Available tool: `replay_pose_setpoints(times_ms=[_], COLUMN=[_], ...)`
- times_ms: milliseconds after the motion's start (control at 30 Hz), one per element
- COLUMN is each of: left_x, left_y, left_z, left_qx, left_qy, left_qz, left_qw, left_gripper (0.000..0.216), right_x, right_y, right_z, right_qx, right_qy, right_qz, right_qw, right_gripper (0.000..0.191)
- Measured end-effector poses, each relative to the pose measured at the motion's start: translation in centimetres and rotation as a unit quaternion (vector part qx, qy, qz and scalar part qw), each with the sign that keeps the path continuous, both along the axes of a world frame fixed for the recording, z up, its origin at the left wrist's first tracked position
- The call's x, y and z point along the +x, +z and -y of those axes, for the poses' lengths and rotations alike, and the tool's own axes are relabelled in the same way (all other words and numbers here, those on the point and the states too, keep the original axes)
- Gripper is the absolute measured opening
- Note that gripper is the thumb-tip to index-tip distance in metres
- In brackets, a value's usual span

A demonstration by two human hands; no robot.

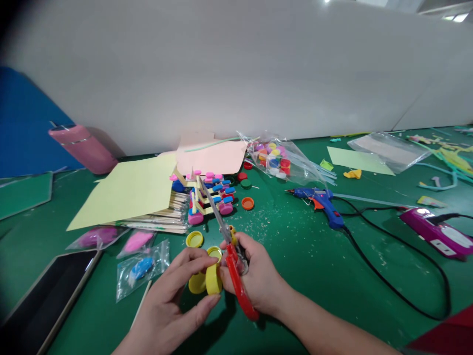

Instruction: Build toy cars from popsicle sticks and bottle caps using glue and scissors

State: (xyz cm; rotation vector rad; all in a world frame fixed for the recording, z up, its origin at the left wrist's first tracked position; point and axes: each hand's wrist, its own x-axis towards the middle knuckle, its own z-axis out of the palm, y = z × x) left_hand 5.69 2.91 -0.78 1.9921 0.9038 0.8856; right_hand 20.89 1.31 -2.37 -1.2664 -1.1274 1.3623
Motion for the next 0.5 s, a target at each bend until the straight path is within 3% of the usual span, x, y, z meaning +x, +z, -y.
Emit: replay_pose_setpoints(times_ms=[300,500], left_x=[-0.5,-1.0], left_y=[-1.1,-1.9], left_z=[0.2,0.2], left_qx=[0.009,-0.04], left_qy=[-0.006,0.074], left_qz=[-0.014,0.045], left_qw=[1.0,0.995], left_gripper=[0.033,0.033], right_x=[0.1,0.2], right_y=[-0.5,0.0], right_z=[-0.2,-0.1], right_qx=[0.01,-0.001], right_qy=[-0.01,-0.016], right_qz=[0.002,0.045], right_qw=[1.0,0.999], right_gripper=[0.036,0.032])
